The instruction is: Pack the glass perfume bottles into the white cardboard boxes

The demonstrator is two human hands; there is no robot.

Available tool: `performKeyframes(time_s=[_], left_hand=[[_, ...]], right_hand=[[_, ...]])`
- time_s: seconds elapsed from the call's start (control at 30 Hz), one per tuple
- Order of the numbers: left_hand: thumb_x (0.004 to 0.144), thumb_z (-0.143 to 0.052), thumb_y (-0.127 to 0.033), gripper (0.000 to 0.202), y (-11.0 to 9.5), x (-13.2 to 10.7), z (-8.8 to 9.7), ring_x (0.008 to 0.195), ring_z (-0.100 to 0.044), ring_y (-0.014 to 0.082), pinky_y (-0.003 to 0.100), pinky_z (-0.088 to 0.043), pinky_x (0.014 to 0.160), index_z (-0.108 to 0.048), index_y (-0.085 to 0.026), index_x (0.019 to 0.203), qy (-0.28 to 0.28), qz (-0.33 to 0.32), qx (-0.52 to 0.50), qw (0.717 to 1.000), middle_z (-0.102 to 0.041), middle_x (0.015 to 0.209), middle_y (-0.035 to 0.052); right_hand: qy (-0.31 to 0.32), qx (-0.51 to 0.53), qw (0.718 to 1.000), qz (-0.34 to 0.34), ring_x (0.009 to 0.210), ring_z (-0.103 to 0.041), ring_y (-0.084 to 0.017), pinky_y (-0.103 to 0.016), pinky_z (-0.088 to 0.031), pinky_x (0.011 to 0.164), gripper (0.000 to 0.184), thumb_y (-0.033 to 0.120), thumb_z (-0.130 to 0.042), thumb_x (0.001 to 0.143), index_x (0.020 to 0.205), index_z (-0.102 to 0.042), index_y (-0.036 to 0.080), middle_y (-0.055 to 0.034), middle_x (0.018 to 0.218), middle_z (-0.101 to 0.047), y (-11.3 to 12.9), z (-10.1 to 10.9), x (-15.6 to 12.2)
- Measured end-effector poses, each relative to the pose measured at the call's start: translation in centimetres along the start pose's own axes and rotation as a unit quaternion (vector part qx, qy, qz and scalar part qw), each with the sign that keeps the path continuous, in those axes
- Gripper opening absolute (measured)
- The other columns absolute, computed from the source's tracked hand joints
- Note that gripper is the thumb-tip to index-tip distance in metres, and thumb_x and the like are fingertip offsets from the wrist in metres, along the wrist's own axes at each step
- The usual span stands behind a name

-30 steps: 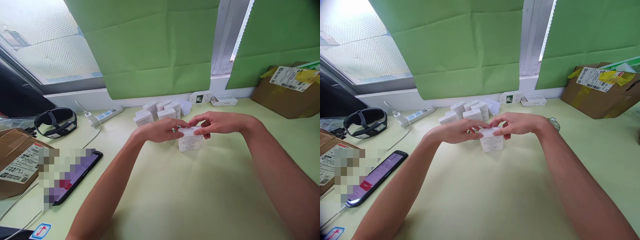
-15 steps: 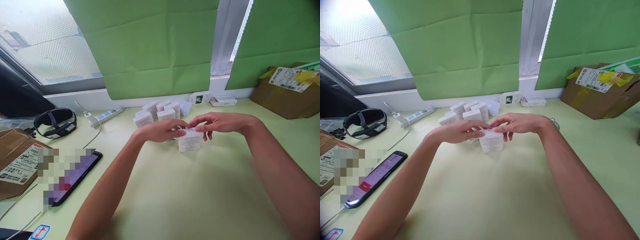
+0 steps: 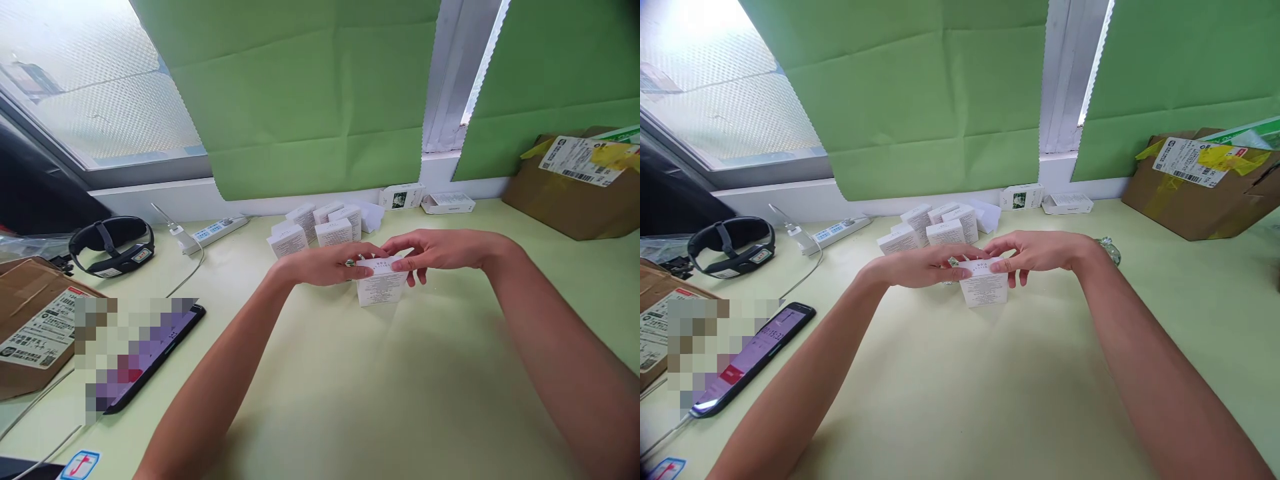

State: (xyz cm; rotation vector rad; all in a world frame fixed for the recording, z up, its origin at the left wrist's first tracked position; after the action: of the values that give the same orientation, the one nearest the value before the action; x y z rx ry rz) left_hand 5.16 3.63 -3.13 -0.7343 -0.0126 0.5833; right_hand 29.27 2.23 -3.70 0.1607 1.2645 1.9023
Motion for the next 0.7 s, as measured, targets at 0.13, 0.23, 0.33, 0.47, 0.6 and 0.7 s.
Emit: performKeyframes(time_s=[0.13,0.23,0.33,0.47,0.6,0.7], left_hand=[[0.100,-0.040,-0.045,0.044,-0.02,0.08,-0.18,0.120,-0.052,0.0186,0.029,-0.044,0.093,-0.044,-0.031,0.142,-0.005,0.004,0.000,1.000,-0.054,0.140,0.0027],[0.101,-0.036,-0.047,0.043,-0.24,0.28,-0.38,0.116,-0.054,0.0185,0.029,-0.045,0.090,-0.047,-0.028,0.139,-0.026,0.001,0.013,1.000,-0.057,0.134,0.0047],[0.101,-0.037,-0.045,0.042,-0.37,0.39,-0.55,0.115,-0.054,0.0182,0.029,-0.044,0.090,-0.047,-0.027,0.137,-0.033,-0.003,0.024,0.999,-0.057,0.133,0.0046],[0.102,-0.037,-0.044,0.041,-0.30,0.41,-0.60,0.115,-0.054,0.0186,0.030,-0.044,0.090,-0.047,-0.029,0.138,-0.026,0.003,0.018,1.000,-0.058,0.132,0.0040],[0.102,-0.038,-0.042,0.038,-0.26,0.60,-0.68,0.117,-0.053,0.0188,0.029,-0.044,0.090,-0.048,-0.029,0.136,-0.021,-0.005,0.004,1.000,-0.057,0.135,0.0034],[0.102,-0.039,-0.040,0.036,-0.25,0.79,-0.81,0.115,-0.055,0.0177,0.028,-0.044,0.089,-0.049,-0.027,0.134,-0.023,-0.009,-0.010,1.000,-0.058,0.132,0.0037]], right_hand=[[0.005,0.011,1.000,-0.006,0.090,-0.070,-0.022,-0.036,-0.057,0.074,0.052,0.056,-0.064,0.084,0.131,-0.061,0.034,-0.0047,0.130,-0.063,-0.08,-0.04,0.04],[0.003,0.007,1.000,-0.005,0.089,-0.070,-0.022,-0.035,-0.057,0.074,0.052,0.058,-0.061,0.086,0.133,-0.059,0.035,-0.0044,0.132,-0.062,0.14,-0.15,0.00],[0.002,0.003,1.000,-0.003,0.087,-0.070,-0.021,-0.035,-0.056,0.073,0.052,0.059,-0.058,0.087,0.134,-0.057,0.034,-0.0051,0.133,-0.061,0.36,-0.30,0.00],[-0.006,0.000,1.000,-0.009,0.086,-0.070,-0.020,-0.034,-0.057,0.070,0.055,0.058,-0.061,0.085,0.135,-0.057,0.034,-0.0047,0.129,-0.064,0.32,-0.36,0.10],[-0.005,0.013,1.000,-0.026,0.087,-0.070,-0.021,-0.033,-0.057,0.069,0.058,0.058,-0.064,0.082,0.135,-0.057,0.034,-0.0051,0.130,-0.063,0.17,-0.33,0.25],[0.002,0.007,0.999,-0.033,0.087,-0.069,-0.021,-0.033,-0.056,0.068,0.056,0.060,-0.063,0.083,0.132,-0.056,0.034,-0.0058,0.133,-0.060,0.16,-0.37,0.40]])
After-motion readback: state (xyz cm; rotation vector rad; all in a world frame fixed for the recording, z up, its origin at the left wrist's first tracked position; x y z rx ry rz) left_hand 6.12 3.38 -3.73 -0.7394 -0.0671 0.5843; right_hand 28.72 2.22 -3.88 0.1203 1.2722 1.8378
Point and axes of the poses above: each hand's wrist, its own x-axis towards the middle knuckle, its own z-axis out of the back of the hand, y = z × x, the point moved 1 cm from there along x, towards the middle knuckle
